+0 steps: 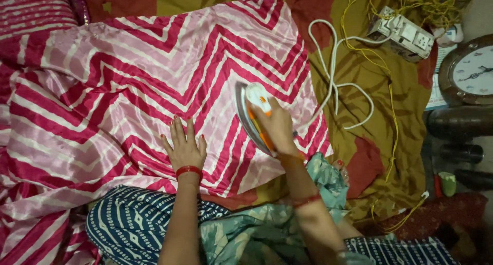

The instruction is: Ironing and folding pink and white striped fabric on a bed.

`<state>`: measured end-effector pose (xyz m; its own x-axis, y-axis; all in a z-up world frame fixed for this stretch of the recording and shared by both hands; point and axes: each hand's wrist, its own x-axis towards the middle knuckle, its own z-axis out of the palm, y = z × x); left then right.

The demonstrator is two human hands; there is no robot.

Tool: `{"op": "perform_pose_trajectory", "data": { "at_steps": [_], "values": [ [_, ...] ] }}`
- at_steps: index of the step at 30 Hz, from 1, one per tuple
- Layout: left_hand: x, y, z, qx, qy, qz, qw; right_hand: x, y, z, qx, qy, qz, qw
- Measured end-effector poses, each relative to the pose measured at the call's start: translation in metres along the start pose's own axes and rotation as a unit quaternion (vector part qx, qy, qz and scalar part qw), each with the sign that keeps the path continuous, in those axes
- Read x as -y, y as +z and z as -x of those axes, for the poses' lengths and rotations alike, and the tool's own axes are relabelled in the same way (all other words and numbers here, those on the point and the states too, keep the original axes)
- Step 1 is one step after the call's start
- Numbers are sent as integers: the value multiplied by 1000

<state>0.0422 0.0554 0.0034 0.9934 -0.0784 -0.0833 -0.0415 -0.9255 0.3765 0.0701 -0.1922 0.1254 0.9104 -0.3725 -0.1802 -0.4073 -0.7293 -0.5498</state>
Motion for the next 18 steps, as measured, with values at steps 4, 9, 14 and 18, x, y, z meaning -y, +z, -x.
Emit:
{"op": "perform_pose_trajectory", "data": {
  "at_steps": [4, 9, 14, 18],
  "values": [
    [2, 1, 0, 2, 6, -8, 1000, -31, -7, 33, -23, 9, 17, 1000],
    [0, -2, 1, 19, 4, -1, 1000, -33, -18, 24, -41, 0, 44, 998],
    [-1, -1, 1, -6, 6, 0, 1000, -31, -28, -26, -57, 1, 42, 998],
    [-2, -2, 1, -6, 5, -10, 1000, -47, -33, -83, -105, -37, 46, 993]
  ]
}}
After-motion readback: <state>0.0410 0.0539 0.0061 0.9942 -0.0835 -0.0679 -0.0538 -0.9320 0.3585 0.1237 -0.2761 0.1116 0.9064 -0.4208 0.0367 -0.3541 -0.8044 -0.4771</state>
